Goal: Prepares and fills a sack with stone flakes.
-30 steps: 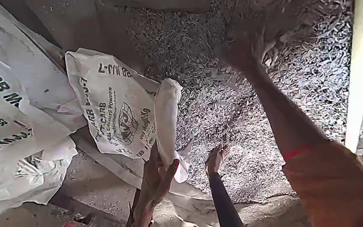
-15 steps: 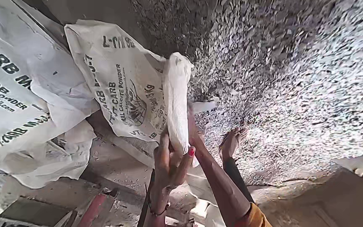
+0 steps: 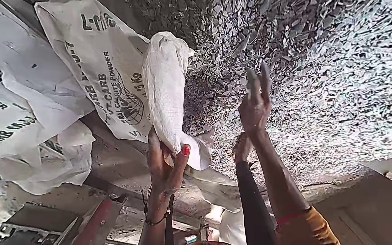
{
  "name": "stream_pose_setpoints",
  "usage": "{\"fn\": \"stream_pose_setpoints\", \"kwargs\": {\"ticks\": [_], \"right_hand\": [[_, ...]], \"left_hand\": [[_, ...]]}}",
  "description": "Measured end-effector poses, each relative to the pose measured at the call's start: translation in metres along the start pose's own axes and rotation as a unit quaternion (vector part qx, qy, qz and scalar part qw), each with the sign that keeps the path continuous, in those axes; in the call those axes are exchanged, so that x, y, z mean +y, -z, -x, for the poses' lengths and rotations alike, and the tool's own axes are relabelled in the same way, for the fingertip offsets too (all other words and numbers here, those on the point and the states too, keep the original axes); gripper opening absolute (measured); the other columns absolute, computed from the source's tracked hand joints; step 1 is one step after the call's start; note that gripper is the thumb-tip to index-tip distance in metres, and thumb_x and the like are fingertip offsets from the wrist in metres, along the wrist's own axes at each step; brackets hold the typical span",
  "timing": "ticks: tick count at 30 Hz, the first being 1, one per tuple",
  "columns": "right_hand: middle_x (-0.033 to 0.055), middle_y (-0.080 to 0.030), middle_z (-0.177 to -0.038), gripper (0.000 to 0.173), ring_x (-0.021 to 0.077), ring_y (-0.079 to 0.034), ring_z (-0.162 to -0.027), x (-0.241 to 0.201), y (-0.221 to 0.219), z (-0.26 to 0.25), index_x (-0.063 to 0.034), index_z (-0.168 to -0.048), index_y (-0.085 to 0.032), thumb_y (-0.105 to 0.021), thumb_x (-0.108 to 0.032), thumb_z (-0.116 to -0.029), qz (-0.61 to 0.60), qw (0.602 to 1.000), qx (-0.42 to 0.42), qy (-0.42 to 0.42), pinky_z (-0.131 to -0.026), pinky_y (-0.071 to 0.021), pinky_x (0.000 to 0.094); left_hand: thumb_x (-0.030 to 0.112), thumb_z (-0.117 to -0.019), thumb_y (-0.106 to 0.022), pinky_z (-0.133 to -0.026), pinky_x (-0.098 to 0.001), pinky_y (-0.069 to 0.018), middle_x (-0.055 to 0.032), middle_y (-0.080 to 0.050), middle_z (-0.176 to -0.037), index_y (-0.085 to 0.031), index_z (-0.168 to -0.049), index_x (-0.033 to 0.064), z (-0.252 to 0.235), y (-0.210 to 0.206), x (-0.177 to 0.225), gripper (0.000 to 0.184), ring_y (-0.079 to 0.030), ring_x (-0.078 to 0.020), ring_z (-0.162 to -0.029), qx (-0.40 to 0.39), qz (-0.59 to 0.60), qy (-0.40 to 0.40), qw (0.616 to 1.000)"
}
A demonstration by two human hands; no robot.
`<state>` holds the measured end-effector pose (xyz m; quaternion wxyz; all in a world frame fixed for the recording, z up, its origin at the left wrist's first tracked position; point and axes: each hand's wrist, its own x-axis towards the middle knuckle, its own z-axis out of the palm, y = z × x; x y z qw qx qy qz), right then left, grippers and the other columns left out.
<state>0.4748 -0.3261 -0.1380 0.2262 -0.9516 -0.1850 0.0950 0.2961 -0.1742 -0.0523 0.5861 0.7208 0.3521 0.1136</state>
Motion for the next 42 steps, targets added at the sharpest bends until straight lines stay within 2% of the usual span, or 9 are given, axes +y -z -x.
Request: {"fn": "stream_pose_setpoints", "kwargs": {"ticks": [4,6,10,15,19,31,35,38,42], "right_hand": [[0.0224,-0.070,-0.116,0.070,0.0329,-0.072,-0.092,0.023,0.009,-0.013,0.0003,-0.156,-0.033,-0.066,-0.007,-0.0948,-0.056,0.985,0.031,-0.163,-0.077,-0.0578,0.0488],[0.0196,-0.073,-0.107,0.050,0.0282,-0.073,-0.084,0.030,0.001,-0.010,0.0012,-0.142,-0.051,-0.067,-0.012,-0.0959,-0.098,0.976,0.031,-0.193,-0.074,-0.0589,0.0458],[0.0217,-0.074,-0.110,0.027,0.0358,-0.071,-0.101,0.047,0.016,-0.020,0.0031,-0.114,-0.074,-0.061,-0.017,-0.1006,-0.055,0.992,0.027,-0.115,-0.092,-0.0533,0.0538],[0.0214,-0.071,-0.113,0.034,0.0312,-0.066,-0.108,0.099,0.114,-0.102,0.0015,-0.119,-0.071,-0.048,-0.018,-0.1031,0.131,0.960,0.211,-0.132,-0.097,-0.0480,0.0412],[0.0185,-0.072,-0.116,0.031,0.0308,-0.068,-0.111,0.145,0.090,-0.132,-0.0001,-0.116,-0.071,-0.050,-0.014,-0.0980,0.134,0.940,0.276,-0.147,-0.098,-0.0520,0.0438],[0.0197,-0.073,-0.096,0.016,0.0353,-0.071,-0.092,-0.068,-0.059,0.006,0.0016,-0.100,-0.075,-0.067,0.000,-0.0862,-0.167,0.967,0.028,-0.189,-0.080,-0.0570,0.0528],[0.0154,-0.070,-0.079,0.005,0.0265,-0.068,-0.072,-0.114,-0.049,0.037,0.0024,-0.090,-0.073,-0.071,0.002,-0.0856,-0.385,0.900,-0.158,-0.126,-0.065,-0.0544,0.0463],[0.0227,-0.072,-0.108,0.025,0.0306,-0.071,-0.094,-0.068,-0.017,0.022,0.0067,-0.112,-0.071,-0.070,0.005,-0.0877,-0.356,0.919,-0.129,-0.110,-0.083,-0.0586,0.0471],[0.0242,-0.068,-0.112,0.033,0.0238,-0.069,-0.097,0.083,0.068,-0.030,0.0132,-0.127,-0.058,-0.052,-0.001,-0.0978,-0.053,0.970,0.119,-0.207,-0.085,-0.0564,0.0358]], "left_hand": [[0.038,-0.0977,-0.064,-0.093,-0.0160,-0.0528,-0.0068,-0.060,-0.132,-0.019,-0.148,-0.0198,0.004,-0.008,-0.001,0.089,-0.059,0.0061,-0.112,-0.002,-0.002,0.015,1.000],[0.038,-0.0981,-0.065,-0.093,-0.0162,-0.0524,-0.0080,-0.059,-0.133,-0.021,-0.149,-0.0177,0.004,-0.010,-0.002,0.088,-0.059,0.0054,-0.113,-0.006,-0.004,0.008,1.000],[0.042,-0.0983,-0.063,-0.092,-0.0180,-0.0534,-0.0153,-0.062,-0.128,-0.022,-0.149,-0.0201,0.000,-0.009,-0.001,0.090,-0.061,0.0039,-0.109,-0.012,-0.047,0.007,0.999],[0.038,-0.0983,-0.064,-0.090,-0.0162,-0.0546,-0.0142,-0.060,-0.130,-0.019,-0.147,-0.0234,0.001,-0.012,0.001,0.090,-0.061,0.0063,-0.109,-0.017,-0.020,0.005,1.000],[0.034,-0.0978,-0.065,-0.088,-0.0148,-0.0552,-0.0103,-0.063,-0.125,-0.018,-0.147,-0.0226,-0.002,-0.014,0.002,0.089,-0.062,0.0081,-0.104,-0.037,0.011,-0.005,0.999],[0.037,-0.0965,-0.067,-0.093,-0.0159,-0.0519,-0.0133,-0.056,-0.134,-0.014,-0.147,-0.0225,0.000,-0.017,0.007,0.095,-0.059,0.0054,-0.111,-0.047,-0.009,0.044,0.998],[0.040,-0.0948,-0.069,-0.093,-0.0168,-0.0529,-0.0088,-0.056,-0.132,-0.016,-0.147,-0.0219,-0.005,-0.018,0.001,0.097,-0.059,0.0052,-0.110,-0.030,-0.021,0.027,0.999],[0.035,-0.0949,-0.070,-0.101,-0.0192,-0.0490,-0.0058,-0.053,-0.139,-0.014,-0.149,-0.0183,-0.004,-0.015,0.000,0.094,-0.056,0.0037,-0.118,-0.025,0.008,0.025,0.999],[0.034,-0.0943,-0.069,-0.098,-0.0167,-0.0497,-0.0112,-0.055,-0.137,-0.015,-0.146,-0.0233,-0.003,-0.016,0.003,0.095,-0.057,0.0056,-0.115,-0.029,0.005,0.024,0.999]]}}
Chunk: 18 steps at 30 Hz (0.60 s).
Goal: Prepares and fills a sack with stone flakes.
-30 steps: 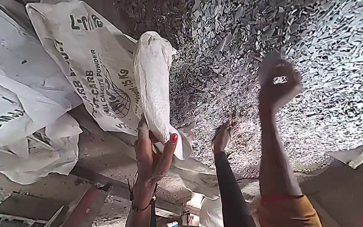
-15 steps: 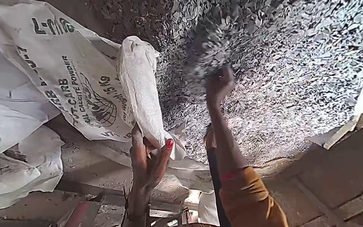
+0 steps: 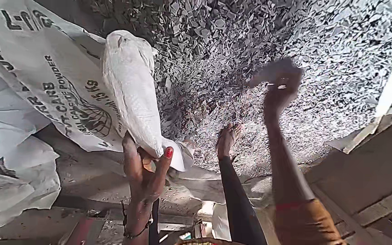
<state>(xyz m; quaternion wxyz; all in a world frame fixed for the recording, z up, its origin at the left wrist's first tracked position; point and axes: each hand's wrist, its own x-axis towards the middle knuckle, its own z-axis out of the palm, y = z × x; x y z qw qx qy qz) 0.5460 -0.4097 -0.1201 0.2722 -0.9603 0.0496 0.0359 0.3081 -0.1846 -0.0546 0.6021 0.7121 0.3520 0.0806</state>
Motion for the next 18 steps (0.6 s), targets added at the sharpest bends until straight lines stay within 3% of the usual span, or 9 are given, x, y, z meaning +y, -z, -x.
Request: {"fn": "stream_pose_setpoints", "kwargs": {"ticks": [2,4,5,7,9,10,14,18], "right_hand": [[0.0286,-0.064,-0.124,0.040,0.0310,-0.064,-0.116,0.039,0.041,-0.045,0.0143,-0.133,-0.053,-0.047,-0.010,-0.1019,0.132,0.985,0.101,-0.036,-0.102,-0.0492,0.0394],[0.0307,-0.053,-0.143,0.048,0.0366,-0.053,-0.135,0.056,0.060,-0.066,0.0116,-0.142,-0.048,-0.045,-0.012,-0.1006,0.216,0.965,0.107,-0.106,-0.116,-0.0372,0.0426],[0.0288,-0.051,-0.146,0.048,0.0350,-0.051,-0.137,0.056,0.061,-0.068,0.0097,-0.144,-0.046,-0.043,-0.014,-0.1027,0.226,0.959,0.092,-0.144,-0.117,-0.0362,0.0415],[0.0225,-0.061,-0.130,0.044,0.0287,-0.060,-0.121,0.053,0.039,-0.060,0.0062,-0.137,-0.054,-0.039,-0.025,-0.1096,0.200,0.957,0.090,-0.190,-0.107,-0.0463,0.0386],[0.0260,-0.066,-0.125,0.046,0.0364,-0.065,-0.116,0.043,0.006,-0.042,0.0064,-0.137,-0.057,-0.045,-0.027,-0.1077,0.176,0.965,0.062,-0.187,-0.104,-0.0480,0.0499],[0.0265,-0.067,-0.123,0.044,0.0393,-0.066,-0.114,0.036,-0.011,-0.032,0.0055,-0.135,-0.058,-0.052,-0.025,-0.1053,0.170,0.972,0.037,-0.159,-0.102,-0.0488,0.0544],[0.0316,-0.069,-0.112,0.034,0.0461,-0.067,-0.105,-0.005,-0.073,0.035,0.0103,-0.121,-0.065,-0.063,-0.011,-0.0955,0.077,0.993,-0.088,-0.001,-0.092,-0.0494,0.0633],[0.0267,-0.071,-0.113,0.027,0.0431,-0.070,-0.100,-0.068,-0.109,0.081,0.0057,-0.119,-0.070,-0.057,-0.006,-0.0974,0.043,0.979,-0.197,0.015,-0.087,-0.0535,0.0607]], "left_hand": [[0.032,-0.0942,-0.069,-0.096,-0.0165,-0.0517,-0.0078,-0.057,-0.135,-0.016,-0.147,-0.0219,-0.002,0.003,0.001,0.093,-0.059,0.0061,-0.113,-0.009,0.005,-0.008,1.000],[0.032,-0.0930,-0.072,-0.090,-0.0160,-0.0538,0.0016,-0.063,-0.127,-0.024,-0.149,-0.0147,-0.002,0.007,0.001,0.087,-0.061,0.0071,-0.106,-0.005,0.008,-0.021,1.000],[0.032,-0.0928,-0.073,-0.091,-0.0167,-0.0552,0.0061,-0.064,-0.126,-0.029,-0.150,-0.0082,-0.001,0.009,0.002,0.082,-0.062,0.0066,-0.107,-0.004,0.012,-0.030,0.999],[0.033,-0.0917,-0.075,-0.095,-0.0178,-0.0540,0.0140,-0.063,-0.129,-0.043,-0.149,0.0079,-0.001,0.011,0.003,0.070,-0.061,0.0059,-0.112,0.003,0.023,-0.064,0.998],[0.035,-0.0900,-0.077,-0.099,-0.0189,-0.0528,0.0200,-0.063,-0.130,-0.052,-0.145,0.0243,0.003,0.010,0.005,0.061,-0.060,0.0055,-0.117,0.005,0.029,-0.089,0.996],[0.037,-0.0898,-0.076,-0.100,-0.0181,-0.0519,0.0213,-0.062,-0.130,-0.053,-0.144,0.0276,0.004,0.008,0.007,0.059,-0.059,0.0067,-0.118,0.003,0.024,-0.097,0.995],[0.039,-0.0908,-0.074,-0.103,-0.0171,-0.0486,0.0205,-0.061,-0.132,-0.052,-0.145,0.0244,0.005,0.008,0.010,0.061,-0.055,0.0086,-0.121,-0.015,0.023,-0.090,0.996],[0.036,-0.0898,-0.075,-0.094,-0.0149,-0.0541,0.0138,-0.068,-0.120,-0.048,-0.143,0.0066,-0.002,0.007,0.014,0.066,-0.061,0.0105,-0.109,-0.045,0.022,-0.057,0.997]]}}
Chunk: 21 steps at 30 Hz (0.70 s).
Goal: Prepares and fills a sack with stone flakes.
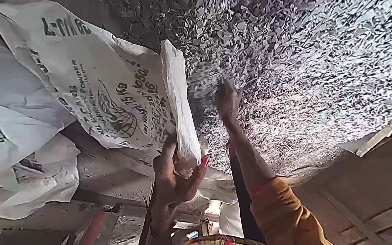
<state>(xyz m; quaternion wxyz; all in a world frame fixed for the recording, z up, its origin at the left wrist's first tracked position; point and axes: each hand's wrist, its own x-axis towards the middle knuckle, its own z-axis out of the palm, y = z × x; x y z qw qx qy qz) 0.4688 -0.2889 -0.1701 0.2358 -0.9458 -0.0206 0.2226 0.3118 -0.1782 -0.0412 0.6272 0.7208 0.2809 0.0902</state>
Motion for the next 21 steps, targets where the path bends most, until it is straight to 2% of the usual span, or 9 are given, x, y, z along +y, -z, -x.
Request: {"fn": "stream_pose_setpoints", "kwargs": {"ticks": [3,5,8,9,11,14,16,19,21], "right_hand": [[0.0257,-0.072,-0.107,0.029,0.0418,-0.072,-0.091,-0.025,-0.016,0.024,0.0046,-0.121,-0.071,-0.060,-0.004,-0.0954,-0.064,0.996,-0.051,0.044,-0.079,-0.0567,0.0600],[0.0234,-0.071,-0.100,0.023,0.0369,-0.070,-0.087,-0.052,-0.009,0.052,0.0032,-0.115,-0.070,-0.066,-0.004,-0.0942,-0.165,0.971,-0.165,0.051,-0.075,-0.0563,0.0563],[0.0241,-0.070,-0.102,0.020,0.0315,-0.067,-0.098,-0.080,0.009,0.086,0.0088,-0.113,-0.068,-0.063,-0.001,-0.0956,-0.283,0.898,-0.333,0.054,-0.090,-0.0518,0.0476],[0.0219,-0.071,-0.094,0.017,0.0330,-0.068,-0.089,-0.077,0.009,0.087,0.0053,-0.110,-0.070,-0.064,-0.003,-0.0953,-0.271,0.915,-0.292,0.063,-0.080,-0.0536,0.0516],[0.0212,-0.072,-0.098,0.029,0.0347,-0.070,-0.080,-0.042,0.017,0.083,-0.0017,-0.128,-0.067,-0.059,-0.009,-0.1020,-0.233,0.962,-0.132,0.051,-0.068,-0.0565,0.0551],[0.0204,-0.070,-0.117,0.043,0.0305,-0.070,-0.093,0.052,0.055,0.097,-0.0055,-0.146,-0.051,-0.051,-0.012,-0.1042,-0.180,0.976,0.029,-0.120,-0.077,-0.0580,0.0529],[0.0203,-0.070,-0.110,0.034,0.0294,-0.069,-0.091,0.122,0.074,0.106,0.0003,-0.133,-0.060,-0.057,-0.013,-0.1013,-0.137,0.956,0.115,-0.234,-0.080,-0.0564,0.0505],[0.0275,-0.069,-0.115,0.032,0.0393,-0.066,-0.110,0.207,0.095,0.122,0.0058,-0.121,-0.067,-0.063,-0.016,-0.0989,-0.030,0.920,0.116,-0.374,-0.098,-0.0480,0.0560],[0.0233,-0.071,-0.112,0.028,0.0318,-0.066,-0.108,0.254,0.083,0.140,0.0048,-0.115,-0.071,-0.061,-0.016,-0.0976,0.015,0.890,0.151,-0.430,-0.097,-0.0487,0.0463]], "left_hand": [[0.034,-0.0901,-0.073,-0.090,-0.0153,-0.0552,0.0035,-0.069,-0.117,-0.042,-0.143,-0.0090,-0.005,-0.001,0.000,0.075,-0.062,0.0097,-0.105,-0.008,-0.014,0.001,1.000],[0.035,-0.0906,-0.072,-0.090,-0.0144,-0.0536,-0.0019,-0.069,-0.118,-0.039,-0.142,-0.0145,-0.004,-0.001,0.000,0.079,-0.061,0.0100,-0.105,-0.012,-0.033,0.002,0.999],[0.038,-0.0880,-0.071,-0.089,-0.0159,-0.0531,-0.0164,-0.068,-0.115,-0.038,-0.138,-0.0233,0.001,0.008,0.006,0.086,-0.062,0.0055,-0.104,-0.009,-0.111,0.025,0.993],[0.041,-0.0875,-0.071,-0.088,-0.0180,-0.0538,-0.0202,-0.067,-0.115,-0.036,-0.140,-0.0233,0.001,0.010,0.010,0.090,-0.064,0.0023,-0.103,-0.016,-0.149,0.045,0.988],[0.047,-0.0881,-0.069,-0.094,-0.0298,-0.0534,-0.0259,-0.063,-0.126,-0.024,-0.152,-0.0147,0.001,0.010,0.022,0.100,-0.064,-0.0108,-0.110,-0.036,-0.222,0.115,0.968],[0.043,-0.0860,-0.073,-0.091,-0.0341,-0.0562,-0.0265,-0.061,-0.129,-0.008,-0.160,-0.0033,0.017,0.002,0.026,0.109,-0.067,-0.0172,-0.109,-0.050,-0.243,0.170,0.954],[0.038,-0.0868,-0.074,-0.089,-0.0307,-0.0577,-0.0262,-0.057,-0.135,0.000,-0.161,0.0012,0.029,-0.002,0.025,0.111,-0.068,-0.0153,-0.108,-0.063,-0.213,0.188,0.957],[0.032,-0.0893,-0.072,-0.089,-0.0275,-0.0580,-0.0302,-0.052,-0.138,-0.003,-0.158,-0.0075,0.045,-0.003,0.016,0.106,-0.068,-0.0128,-0.108,-0.021,-0.189,0.170,0.967],[0.030,-0.0880,-0.074,-0.089,-0.0253,-0.0576,-0.0318,-0.043,-0.145,-0.003,-0.157,-0.0099,0.051,0.000,0.008,0.107,-0.066,-0.0118,-0.111,0.022,-0.180,0.163,0.970]]}}
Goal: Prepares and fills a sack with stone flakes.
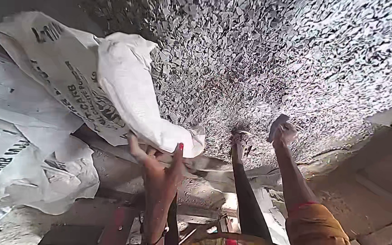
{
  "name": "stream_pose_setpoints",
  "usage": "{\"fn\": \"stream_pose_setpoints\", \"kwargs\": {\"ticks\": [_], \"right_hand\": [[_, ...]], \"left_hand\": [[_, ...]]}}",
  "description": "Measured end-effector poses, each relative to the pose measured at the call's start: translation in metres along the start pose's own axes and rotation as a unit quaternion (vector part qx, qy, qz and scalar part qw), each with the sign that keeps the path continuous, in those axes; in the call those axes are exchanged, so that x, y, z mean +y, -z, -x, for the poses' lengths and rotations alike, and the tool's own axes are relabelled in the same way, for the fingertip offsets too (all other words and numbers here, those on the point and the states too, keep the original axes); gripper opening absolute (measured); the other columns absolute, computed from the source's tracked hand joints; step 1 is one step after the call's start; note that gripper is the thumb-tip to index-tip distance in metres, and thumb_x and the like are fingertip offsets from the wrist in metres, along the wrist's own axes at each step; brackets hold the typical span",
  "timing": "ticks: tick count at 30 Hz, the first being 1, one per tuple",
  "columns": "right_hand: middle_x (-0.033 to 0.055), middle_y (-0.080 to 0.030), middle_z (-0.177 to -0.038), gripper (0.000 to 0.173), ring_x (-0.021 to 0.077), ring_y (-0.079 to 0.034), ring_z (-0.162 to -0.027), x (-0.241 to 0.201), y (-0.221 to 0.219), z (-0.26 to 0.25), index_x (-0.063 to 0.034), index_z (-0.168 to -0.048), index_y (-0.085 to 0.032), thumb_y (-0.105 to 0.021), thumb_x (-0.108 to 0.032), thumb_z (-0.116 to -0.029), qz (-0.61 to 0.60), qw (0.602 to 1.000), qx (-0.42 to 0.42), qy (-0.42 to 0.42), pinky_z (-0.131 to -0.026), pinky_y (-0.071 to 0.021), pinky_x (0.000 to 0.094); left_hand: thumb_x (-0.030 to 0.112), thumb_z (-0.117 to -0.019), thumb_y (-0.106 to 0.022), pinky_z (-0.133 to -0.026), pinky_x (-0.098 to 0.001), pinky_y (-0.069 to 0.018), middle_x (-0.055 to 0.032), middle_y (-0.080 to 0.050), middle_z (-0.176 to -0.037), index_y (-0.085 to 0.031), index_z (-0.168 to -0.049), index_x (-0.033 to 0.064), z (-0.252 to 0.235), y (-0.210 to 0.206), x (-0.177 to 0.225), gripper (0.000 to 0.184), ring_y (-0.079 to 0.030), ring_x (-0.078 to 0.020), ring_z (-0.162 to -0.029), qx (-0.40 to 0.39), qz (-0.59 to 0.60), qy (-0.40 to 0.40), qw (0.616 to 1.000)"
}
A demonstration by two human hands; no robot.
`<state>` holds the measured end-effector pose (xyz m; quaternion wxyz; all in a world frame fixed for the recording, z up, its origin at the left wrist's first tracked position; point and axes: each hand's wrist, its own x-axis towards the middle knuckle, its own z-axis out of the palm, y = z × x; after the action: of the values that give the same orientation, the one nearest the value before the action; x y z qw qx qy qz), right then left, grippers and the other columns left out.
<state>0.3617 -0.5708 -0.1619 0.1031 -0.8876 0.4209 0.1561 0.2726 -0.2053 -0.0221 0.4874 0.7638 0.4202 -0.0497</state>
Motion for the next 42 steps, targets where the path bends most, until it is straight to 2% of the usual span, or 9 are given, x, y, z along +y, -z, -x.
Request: {"fn": "stream_pose_setpoints", "kwargs": {"ticks": [7,13,22,26,28,32,35,39,42], "right_hand": [[0.0350,-0.048,-0.146,0.049,0.0468,-0.042,-0.141,0.001,-0.056,-0.008,0.0091,-0.141,-0.051,-0.057,-0.019,-0.1016,-0.010,0.997,-0.008,-0.077,-0.118,-0.0332,0.0542],[0.0334,-0.066,-0.112,0.047,0.0470,-0.065,-0.108,-0.068,-0.088,0.052,0.0108,-0.124,-0.060,-0.076,-0.009,-0.0843,-0.063,0.994,-0.049,0.074,-0.095,-0.0508,0.0601],[0.0306,-0.070,-0.101,0.035,0.0431,-0.070,-0.096,-0.101,-0.093,0.107,0.0145,-0.109,-0.066,-0.077,0.001,-0.0782,-0.131,0.951,-0.138,0.245,-0.088,-0.0545,0.0560],[0.0259,-0.071,-0.096,0.032,0.0353,-0.072,-0.086,-0.123,-0.080,0.147,0.0124,-0.106,-0.068,-0.076,0.005,-0.0763,-0.263,0.876,-0.209,0.347,-0.077,-0.0583,0.0501],[0.0208,-0.069,-0.100,0.021,0.0309,-0.070,-0.087,-0.134,-0.064,0.171,0.0059,-0.111,-0.066,-0.069,-0.001,-0.0914,-0.279,0.810,-0.355,0.375,-0.076,-0.0588,0.0471],[0.0219,-0.071,-0.117,0.026,0.0333,-0.070,-0.105,-0.172,-0.052,0.195,0.0062,-0.123,-0.069,-0.056,0.000,-0.1006,-0.271,0.645,-0.483,0.527,-0.091,-0.0558,0.0484],[0.0223,-0.069,-0.124,0.034,0.0339,-0.071,-0.107,-0.173,-0.041,0.151,0.0016,-0.122,-0.071,-0.070,0.001,-0.0885,-0.242,0.729,-0.314,0.557,-0.086,-0.0596,0.0478],[0.0301,-0.064,-0.125,0.030,0.0405,-0.064,-0.116,-0.140,-0.008,0.008,0.0062,-0.120,-0.069,-0.052,0.004,-0.0948,-0.158,0.881,0.009,0.447,-0.098,-0.0530,0.0482],[0.0269,-0.065,-0.123,0.032,0.0372,-0.061,-0.120,-0.101,0.005,-0.069,0.0048,-0.118,-0.068,-0.046,-0.009,-0.0993,-0.059,0.944,0.150,0.287,-0.105,-0.0462,0.0444]], "left_hand": [[0.017,-0.0895,-0.074,-0.096,-0.0237,-0.0567,-0.0214,-0.033,-0.153,0.011,-0.155,-0.0061,0.013,-0.017,-0.025,0.110,-0.060,-0.0093,-0.123,0.046,0.069,-0.016,0.996],[0.019,-0.0895,-0.072,-0.095,-0.0227,-0.0557,-0.0188,-0.043,-0.145,0.012,-0.152,-0.0104,0.006,-0.018,-0.033,0.109,-0.060,-0.0062,-0.121,-0.005,0.067,-0.037,0.997],[0.014,-0.0888,-0.066,-0.096,-0.0232,-0.0557,-0.0175,-0.045,-0.144,0.005,-0.153,-0.0128,0.007,-0.036,-0.031,0.099,-0.059,-0.0055,-0.123,-0.035,0.057,-0.009,0.998],[0.016,-0.0888,-0.065,-0.094,-0.0260,-0.0578,-0.0143,-0.044,-0.144,0.005,-0.155,-0.0086,0.010,-0.048,-0.029,0.099,-0.060,-0.0063,-0.122,-0.033,0.053,0.008,0.998],[0.016,-0.0876,-0.065,-0.093,-0.0265,-0.0581,-0.0136,-0.047,-0.142,-0.001,-0.156,-0.0081,0.006,-0.049,-0.026,0.097,-0.061,-0.0066,-0.119,-0.036,0.043,0.008,0.998],[0.015,-0.0802,-0.071,-0.096,-0.0266,-0.0561,-0.0089,-0.053,-0.135,-0.008,-0.151,-0.0127,-0.005,-0.034,-0.025,0.098,-0.062,-0.0050,-0.115,-0.015,0.036,-0.035,0.999],[0.014,-0.0774,-0.075,-0.099,-0.0256,-0.0550,-0.0135,-0.053,-0.138,-0.009,-0.149,-0.0175,-0.011,-0.028,-0.026,0.103,-0.062,-0.0060,-0.118,-0.006,0.025,-0.079,0.997],[0.020,-0.0741,-0.076,-0.105,-0.0249,-0.0485,-0.0291,-0.039,-0.147,-0.004,-0.148,-0.0232,-0.008,-0.032,-0.026,0.112,-0.053,-0.0117,-0.131,0.040,0.014,-0.107,0.993],[0.025,-0.0759,-0.078,-0.106,-0.0224,-0.0459,-0.0232,-0.045,-0.142,-0.013,-0.141,-0.0278,0.001,-0.017,-0.018,0.106,-0.050,-0.0039,-0.129,0.067,0.003,-0.158,0.985]]}}
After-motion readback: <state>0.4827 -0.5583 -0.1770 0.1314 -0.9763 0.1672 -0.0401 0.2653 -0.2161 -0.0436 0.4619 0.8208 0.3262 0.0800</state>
